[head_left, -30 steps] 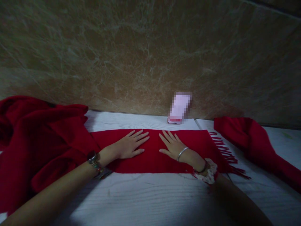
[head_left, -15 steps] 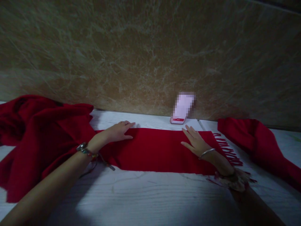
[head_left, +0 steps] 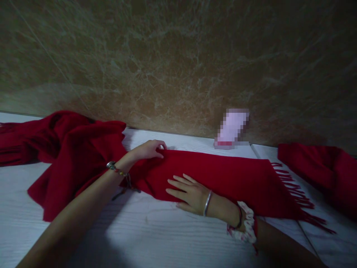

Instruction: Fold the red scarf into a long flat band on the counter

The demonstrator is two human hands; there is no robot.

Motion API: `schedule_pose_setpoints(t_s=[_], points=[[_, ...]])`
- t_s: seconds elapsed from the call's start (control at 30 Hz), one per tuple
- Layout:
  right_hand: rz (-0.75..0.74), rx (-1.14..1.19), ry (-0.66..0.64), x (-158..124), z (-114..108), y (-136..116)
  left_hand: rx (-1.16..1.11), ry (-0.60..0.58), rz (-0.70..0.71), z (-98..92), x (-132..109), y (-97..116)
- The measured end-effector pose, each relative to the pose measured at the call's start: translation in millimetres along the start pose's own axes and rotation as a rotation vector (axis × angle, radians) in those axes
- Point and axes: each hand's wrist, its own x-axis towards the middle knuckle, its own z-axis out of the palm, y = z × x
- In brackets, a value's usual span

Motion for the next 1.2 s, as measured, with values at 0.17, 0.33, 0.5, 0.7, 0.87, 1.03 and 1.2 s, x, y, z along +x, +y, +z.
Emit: schedule_pose_setpoints(t_s=[0.17,0.33,0.5,0.7,0.87,1.03,1.2], points=[[-0.006,-0.019,0.023,-2,4,3,0.067,0.008,-0.077,-5.7,9,0],[-0.018,-0.045,0.03,-1,3,2,0.06,-0.262,-0.047,-22.6,17,-9],[-0.016,-0.038,0.003,0,-2,0,0.167,-0.222,-0.071,-32.9,19,-14],[-0.015,-0.021,-0.041,1,-6,-1,0.109,-0.324,-0.051,-33.9,16,-12],[-0.009,0.009,-0.016,0,-6,-1,0.182,-0.293,-0.058,-30.8,14,-15],[-0.017,0.041,-0.05,-2,-4,-1,0.301,-0.19,-0.07,-24.4,7,-10],[-0.002,0.056,0.001,-3,-7,4,0.478,0.106,0.029,1.0,-15,16]])
